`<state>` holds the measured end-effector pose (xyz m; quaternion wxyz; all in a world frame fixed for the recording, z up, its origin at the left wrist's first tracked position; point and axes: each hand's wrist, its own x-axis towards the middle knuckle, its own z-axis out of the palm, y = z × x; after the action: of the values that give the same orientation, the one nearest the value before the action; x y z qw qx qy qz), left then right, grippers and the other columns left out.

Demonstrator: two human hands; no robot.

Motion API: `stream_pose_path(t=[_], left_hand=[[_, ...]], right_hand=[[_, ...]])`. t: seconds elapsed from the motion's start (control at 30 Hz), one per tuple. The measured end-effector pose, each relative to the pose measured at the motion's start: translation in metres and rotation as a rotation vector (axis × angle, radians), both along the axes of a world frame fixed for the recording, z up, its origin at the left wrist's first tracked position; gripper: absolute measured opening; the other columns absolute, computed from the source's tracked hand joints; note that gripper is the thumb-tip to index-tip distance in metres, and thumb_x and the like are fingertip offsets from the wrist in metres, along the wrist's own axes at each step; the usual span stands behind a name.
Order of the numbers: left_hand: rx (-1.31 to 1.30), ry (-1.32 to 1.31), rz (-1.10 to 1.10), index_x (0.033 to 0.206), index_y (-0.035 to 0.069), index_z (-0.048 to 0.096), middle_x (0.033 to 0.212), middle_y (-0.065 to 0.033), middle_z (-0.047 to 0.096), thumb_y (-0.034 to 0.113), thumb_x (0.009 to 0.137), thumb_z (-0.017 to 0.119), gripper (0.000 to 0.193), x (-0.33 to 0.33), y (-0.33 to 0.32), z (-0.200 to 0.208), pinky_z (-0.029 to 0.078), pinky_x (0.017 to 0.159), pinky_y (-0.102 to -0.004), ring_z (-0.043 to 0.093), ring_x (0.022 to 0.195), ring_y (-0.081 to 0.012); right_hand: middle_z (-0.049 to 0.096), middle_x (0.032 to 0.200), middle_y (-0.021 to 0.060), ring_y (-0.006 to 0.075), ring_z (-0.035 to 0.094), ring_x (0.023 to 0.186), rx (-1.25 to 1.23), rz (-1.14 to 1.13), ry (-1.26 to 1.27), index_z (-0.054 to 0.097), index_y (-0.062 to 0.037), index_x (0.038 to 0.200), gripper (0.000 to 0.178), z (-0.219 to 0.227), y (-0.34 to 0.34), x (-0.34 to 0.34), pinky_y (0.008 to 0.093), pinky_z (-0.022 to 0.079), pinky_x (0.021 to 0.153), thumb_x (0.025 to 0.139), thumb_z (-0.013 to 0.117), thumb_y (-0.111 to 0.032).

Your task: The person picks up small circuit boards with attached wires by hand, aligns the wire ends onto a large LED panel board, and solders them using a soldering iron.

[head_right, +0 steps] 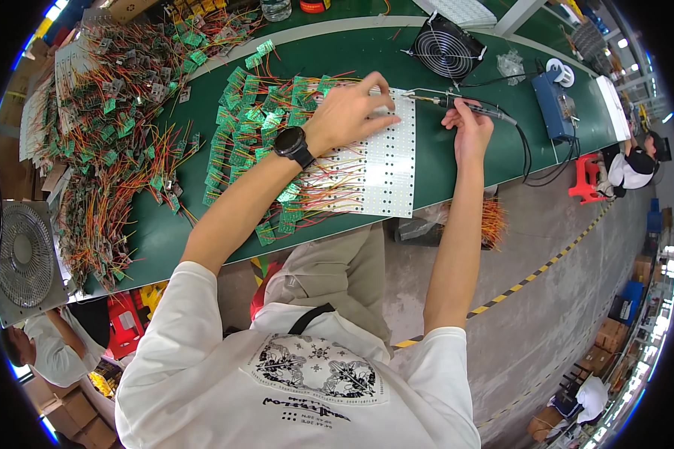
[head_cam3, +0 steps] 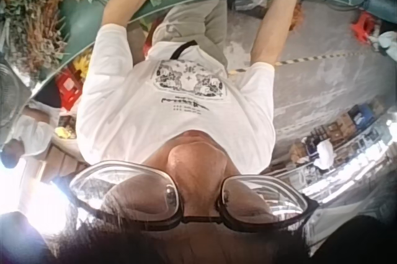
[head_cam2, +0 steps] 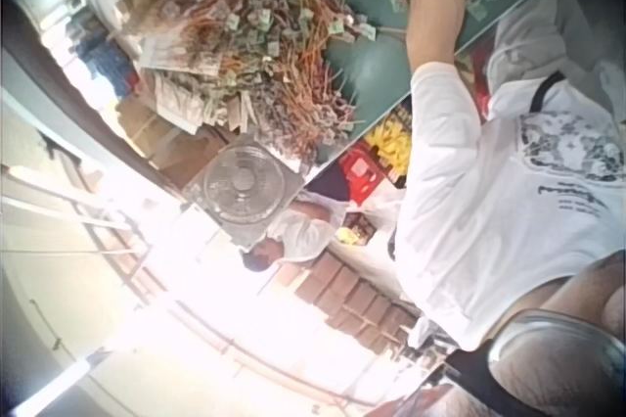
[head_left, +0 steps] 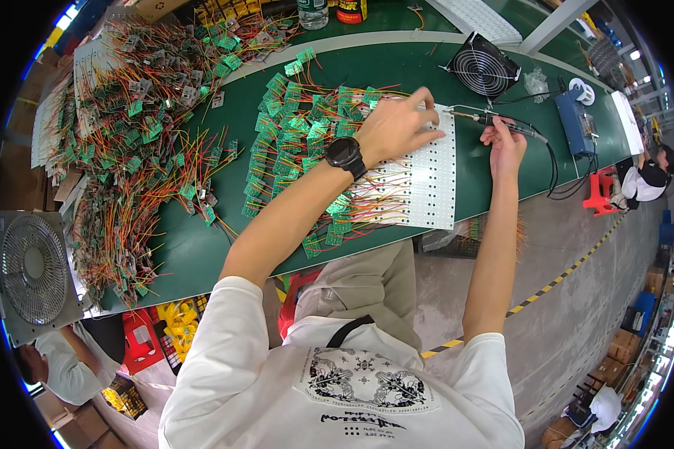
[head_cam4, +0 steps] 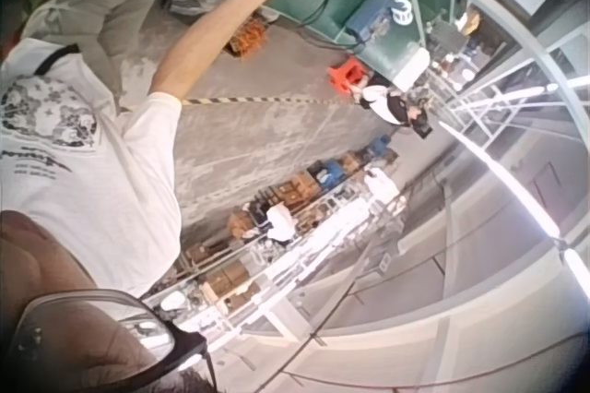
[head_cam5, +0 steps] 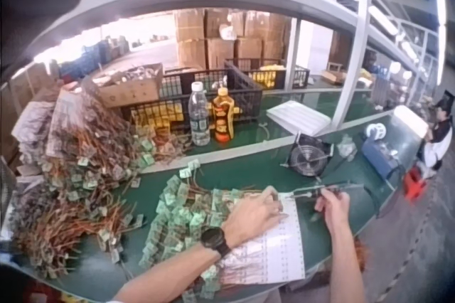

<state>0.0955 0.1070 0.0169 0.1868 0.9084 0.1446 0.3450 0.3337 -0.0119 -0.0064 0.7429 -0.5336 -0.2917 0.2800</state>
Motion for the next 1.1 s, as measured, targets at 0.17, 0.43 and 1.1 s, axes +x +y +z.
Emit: stream_pose_path(t=[0.17,0.43,1.1], left_hand=[[0.025,0.038,-0.162,0.086,0.007,0.068,0.086,-0.0075,0.061,0.034,0.088,0.065,0.027,0.002,0.005,-0.008,0.050,0.064,-0.0406,0.063,0.075,-0.0293],[0.010,0.211,-0.141,0.078,0.007,0.068,0.060,-0.0164,0.058,0.035,0.097,0.048,0.039,-0.004,-0.006,0.010,0.047,0.058,-0.0447,0.059,0.057,-0.0350],[-0.091,0.001,-0.096,0.081,0.003,0.065,0.074,-0.0152,0.063,0.031,0.098,0.051,0.036,0.002,0.002,0.000,0.047,0.067,-0.0451,0.061,0.074,-0.0360]], right_hand=[[0.063,0.071,0.0108,0.0181,0.060,0.056,-0.014,-0.011,0.017,0.062,0.0049,0.094,0.015,0.002,0.002,-0.002,0.0254,0.044,0.052,0.087,0.067,-0.008],[0.063,0.071,0.0104,0.0176,0.060,0.057,-0.015,-0.022,0.005,0.062,0.0043,0.095,0.015,-0.001,0.001,0.002,0.0249,0.043,0.052,0.087,0.067,-0.009],[0.063,0.071,0.0096,0.0169,0.059,0.057,-0.022,-0.029,0.021,0.063,0.0026,0.094,0.015,0.003,0.002,-0.002,0.0250,0.042,0.053,0.087,0.068,-0.010]])
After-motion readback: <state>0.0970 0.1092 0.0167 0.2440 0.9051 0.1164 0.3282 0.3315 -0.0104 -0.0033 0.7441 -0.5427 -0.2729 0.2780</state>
